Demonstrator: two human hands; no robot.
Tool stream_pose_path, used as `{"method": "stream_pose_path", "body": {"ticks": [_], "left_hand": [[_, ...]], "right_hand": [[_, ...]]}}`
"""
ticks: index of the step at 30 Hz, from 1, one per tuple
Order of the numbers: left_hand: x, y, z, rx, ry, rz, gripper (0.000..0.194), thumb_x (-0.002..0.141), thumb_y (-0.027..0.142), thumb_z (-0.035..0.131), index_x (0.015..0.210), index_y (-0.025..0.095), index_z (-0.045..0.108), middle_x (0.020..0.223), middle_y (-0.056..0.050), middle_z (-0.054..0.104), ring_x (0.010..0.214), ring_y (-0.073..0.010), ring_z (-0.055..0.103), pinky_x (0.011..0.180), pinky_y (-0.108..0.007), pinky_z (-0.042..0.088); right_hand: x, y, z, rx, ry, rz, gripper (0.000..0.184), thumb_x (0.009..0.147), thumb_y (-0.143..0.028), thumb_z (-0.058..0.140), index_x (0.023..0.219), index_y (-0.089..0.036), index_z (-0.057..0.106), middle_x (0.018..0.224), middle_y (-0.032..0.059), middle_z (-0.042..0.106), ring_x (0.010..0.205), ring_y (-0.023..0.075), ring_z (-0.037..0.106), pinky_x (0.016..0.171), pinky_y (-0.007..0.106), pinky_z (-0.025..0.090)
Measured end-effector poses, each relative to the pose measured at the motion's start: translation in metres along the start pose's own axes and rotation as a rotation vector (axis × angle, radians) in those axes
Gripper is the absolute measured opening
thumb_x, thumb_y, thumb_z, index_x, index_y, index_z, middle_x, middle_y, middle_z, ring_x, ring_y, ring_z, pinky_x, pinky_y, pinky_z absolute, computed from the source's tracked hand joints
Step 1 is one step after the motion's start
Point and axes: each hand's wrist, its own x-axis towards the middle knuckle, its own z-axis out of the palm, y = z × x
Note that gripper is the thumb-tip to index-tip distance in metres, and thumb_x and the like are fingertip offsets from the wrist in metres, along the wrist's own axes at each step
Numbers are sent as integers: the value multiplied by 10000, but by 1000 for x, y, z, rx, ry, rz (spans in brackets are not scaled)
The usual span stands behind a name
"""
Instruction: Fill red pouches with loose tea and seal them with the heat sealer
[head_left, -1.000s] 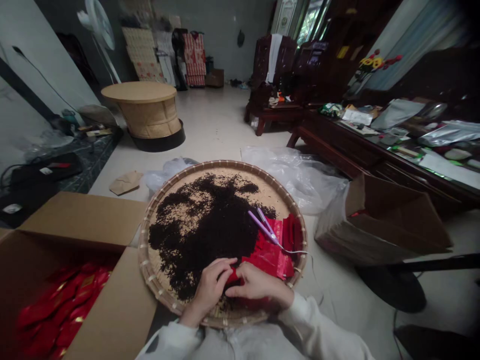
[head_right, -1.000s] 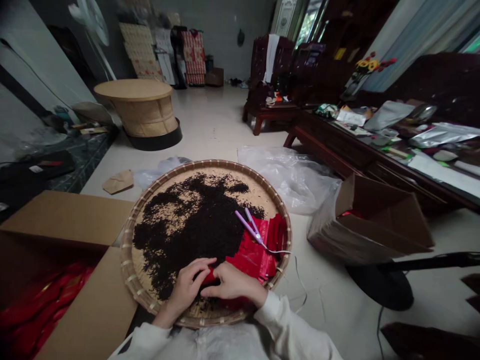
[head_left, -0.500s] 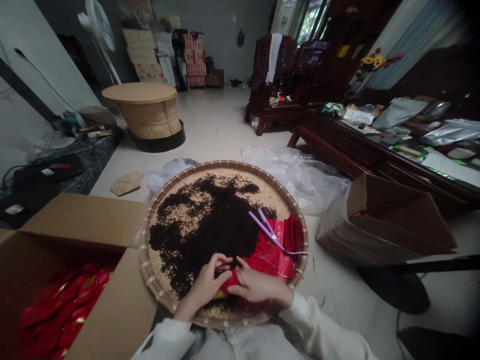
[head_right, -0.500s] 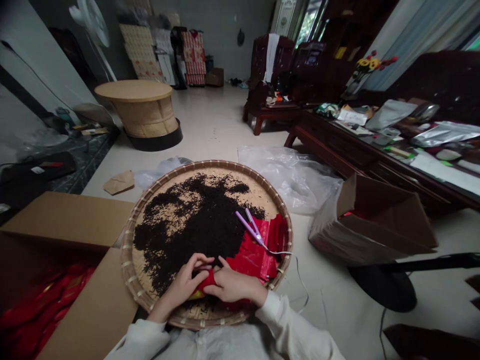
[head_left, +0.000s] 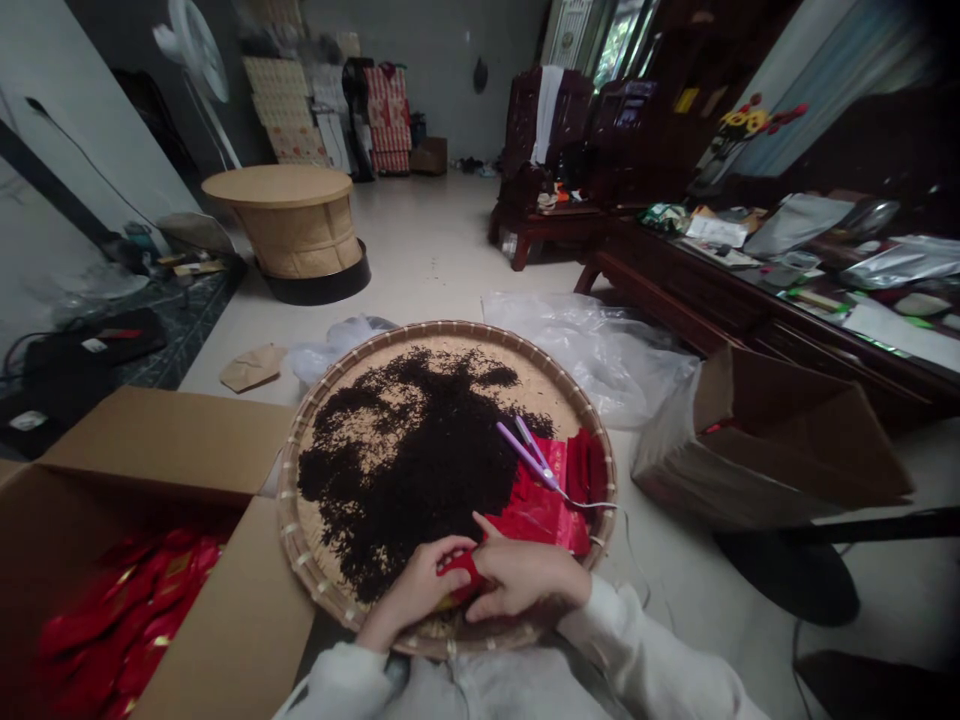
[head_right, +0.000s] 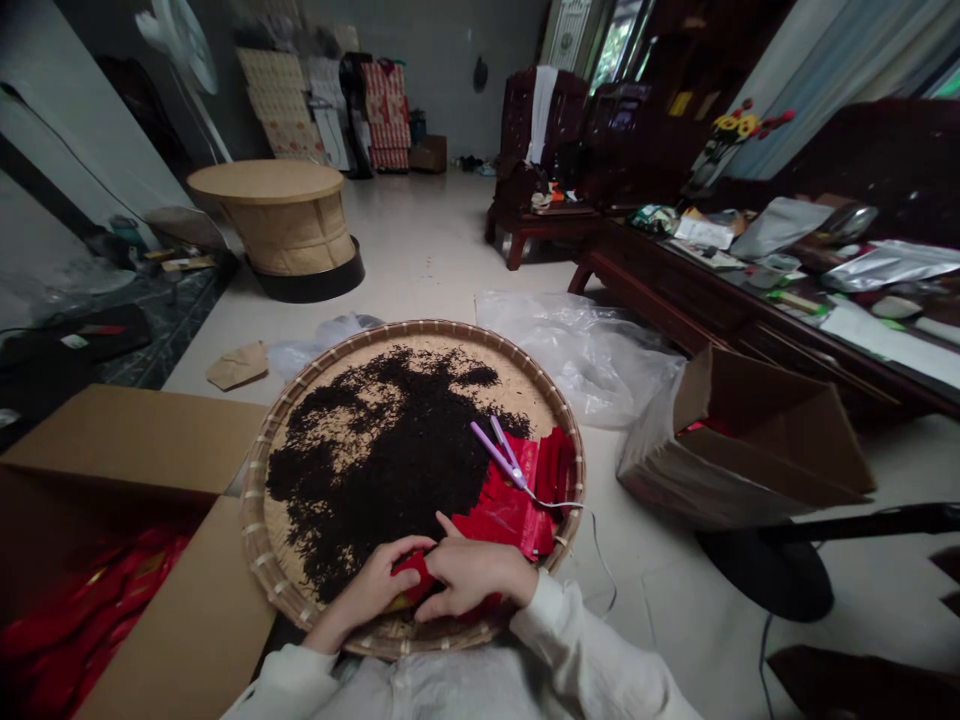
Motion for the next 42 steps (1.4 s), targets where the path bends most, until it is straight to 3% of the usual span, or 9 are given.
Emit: {"method": "stream_pose_path", "body": {"ticks": [5,9,16,22,28,33,36,39,42], "left_hand": [[-1,-11,-6,-107,-2,-23,520,692,437,690,1122,150,633,1072,-88,691,983,-257,608,909,-353,448],[-4,-7,-14,-47,-63,-19,581,622,335,735,1157,158,598,1084,-71,671,977,-239,590,904,-352,444],[-8,0,-21,33,-127,-64,544,558,158,706,1092,180,605,988,-23,660,880,-173,573,714,-249,458],[-11,-2,-20,73,-129,-41,767,585,126,695,1305,252,465,1086,-35,595,905,-164,564,630,-205,470],[-15,21,-24,349,-178,132,562,698,135,632,1235,271,539,1175,-49,572,925,-173,576,674,-221,483],[-19,24,-28,510,-42,173,412,683,148,624,1076,255,565,1112,-20,580,940,-186,571,769,-263,473],[-21,20,-30,576,41,172,296,683,177,633,964,234,563,1018,-11,602,879,-186,586,781,-277,463],[-24,14,-37,590,113,164,213,698,202,630,896,224,554,940,-7,621,802,-172,594,732,-261,468],[-29,8,-47,616,230,156,184,708,243,637,868,222,547,878,-2,629,746,-170,601,695,-264,479]], "right_hand": [[-2,0,-7,34,85,-52,168,845,-335,634,810,-179,685,765,-24,707,755,140,657,1147,517,87],[-4,-2,-12,6,20,-86,248,841,-325,646,655,-162,661,699,-12,689,819,156,651,1146,524,10],[-5,-15,-18,-3,20,-41,202,845,-328,636,963,-171,681,930,52,723,948,211,666,1132,567,16],[-7,-18,-22,-5,6,-29,133,869,-300,603,916,-197,673,922,28,729,913,200,679,1120,588,23],[-3,-22,-22,-118,36,-48,99,867,-255,597,874,-207,683,901,14,729,901,193,672,1118,599,39],[5,-26,-24,-242,109,-95,166,855,-140,551,807,-207,695,849,18,713,928,177,636,1141,564,6],[6,-25,-25,-237,189,-134,192,862,-129,520,843,-191,700,849,30,703,918,164,635,1159,525,25],[4,-12,-23,-84,367,-176,216,898,-186,493,1008,-194,678,1002,61,695,1055,165,603,1155,438,196],[6,15,-9,-44,640,-27,407,911,-315,511,1288,-166,536,1327,153,544,1338,226,374,1109,431,297]]}}
